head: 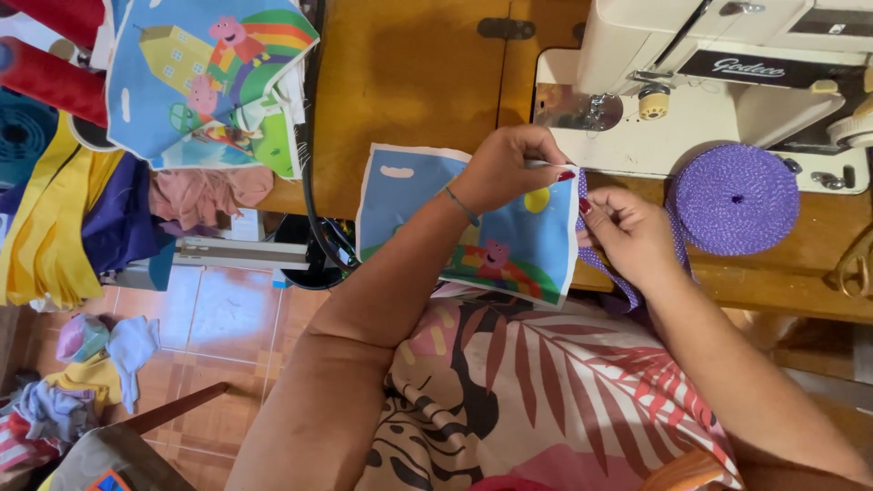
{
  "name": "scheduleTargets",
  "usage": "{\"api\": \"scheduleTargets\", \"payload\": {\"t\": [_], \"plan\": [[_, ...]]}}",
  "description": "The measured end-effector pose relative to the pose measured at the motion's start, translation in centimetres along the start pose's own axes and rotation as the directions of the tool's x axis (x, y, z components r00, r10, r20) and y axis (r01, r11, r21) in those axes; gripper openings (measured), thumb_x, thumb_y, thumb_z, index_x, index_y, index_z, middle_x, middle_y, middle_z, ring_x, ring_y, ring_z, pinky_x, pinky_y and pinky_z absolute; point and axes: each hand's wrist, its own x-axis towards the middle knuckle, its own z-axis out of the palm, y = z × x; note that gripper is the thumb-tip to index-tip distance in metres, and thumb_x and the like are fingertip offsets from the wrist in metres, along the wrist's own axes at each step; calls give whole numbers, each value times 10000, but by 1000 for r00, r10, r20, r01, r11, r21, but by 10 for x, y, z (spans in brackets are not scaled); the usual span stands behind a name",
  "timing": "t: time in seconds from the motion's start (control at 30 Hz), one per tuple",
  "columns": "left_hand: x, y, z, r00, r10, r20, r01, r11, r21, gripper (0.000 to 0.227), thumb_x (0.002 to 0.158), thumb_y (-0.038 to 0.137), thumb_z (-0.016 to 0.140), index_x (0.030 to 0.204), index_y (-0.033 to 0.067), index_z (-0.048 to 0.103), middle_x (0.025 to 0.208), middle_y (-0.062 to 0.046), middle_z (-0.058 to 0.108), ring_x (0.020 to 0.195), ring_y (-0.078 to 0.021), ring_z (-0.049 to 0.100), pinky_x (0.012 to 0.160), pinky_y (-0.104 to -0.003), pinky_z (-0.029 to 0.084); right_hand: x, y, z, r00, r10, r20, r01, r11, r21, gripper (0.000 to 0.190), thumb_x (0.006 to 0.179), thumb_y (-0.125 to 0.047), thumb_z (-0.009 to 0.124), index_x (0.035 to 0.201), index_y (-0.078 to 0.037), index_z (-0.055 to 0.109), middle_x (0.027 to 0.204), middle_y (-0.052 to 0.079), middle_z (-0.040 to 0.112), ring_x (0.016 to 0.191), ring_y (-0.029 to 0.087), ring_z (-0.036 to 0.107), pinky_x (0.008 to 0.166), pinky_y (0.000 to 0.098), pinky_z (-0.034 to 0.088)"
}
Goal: Threading a sewing machine, handling a roll of trim, and organizing printed fabric panels at a workstation.
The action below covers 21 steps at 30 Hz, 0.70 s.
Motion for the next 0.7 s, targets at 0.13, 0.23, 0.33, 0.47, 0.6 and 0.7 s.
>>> {"api": "scheduleTargets", "payload": {"t": [0.13,0.23,0.33,0.47,0.6,0.7], "plan": [[0,1,0,1000,-16,13,17,1000,-20,94,850,16,791,918,81,786,908,-90,796,893,-191,769,838,-338,594,0,2,0,1000,5,2,-5,1000,31,109,1064,-13,604,1097,44,691,841,217,704,737,265,731,649,417,650],[0,-2,-1,1000,-9,12,10,1000,-20,112,847,1,777,920,85,787,889,-89,790,878,-195,765,833,-346,594,-1,1,1,1000,3,12,-3,999,33,113,1064,-11,602,1097,42,697,838,219,706,738,268,733,640,417,649],[0,-4,0,1000,5,11,-5,1000,-13,123,842,-10,766,913,88,786,867,-86,783,858,-198,764,821,-348,596,-1,2,2,1000,-15,10,15,1000,19,112,1063,-12,607,1092,43,701,813,206,701,722,261,730,618,411,646],[0,-4,2,1000,6,-1,-6,1000,-17,125,836,-3,754,914,93,772,839,-65,772,837,-165,744,804,-344,589,0,5,1,998,-64,-3,63,990,-124,132,1086,-94,624,1066,-31,738,719,129,694,597,179,695,547,335,618],[1,-2,4,1000,-6,-14,6,1000,26,129,831,30,746,917,124,767,774,-42,759,773,-151,704,740,-324,554,5,1,1,989,-145,9,144,964,-223,202,1129,-239,626,1110,-95,765,800,93,702,864,90,577,757,380,551],[9,-13,6,999,-5,-48,10,995,103,145,816,101,765,930,190,758,751,10,753,767,-115,688,715,-286,536,9,2,12,973,-216,-79,188,943,-273,158,1000,-90,798,1079,31,735,872,190,693,904,279,653,838,474,536]]}}
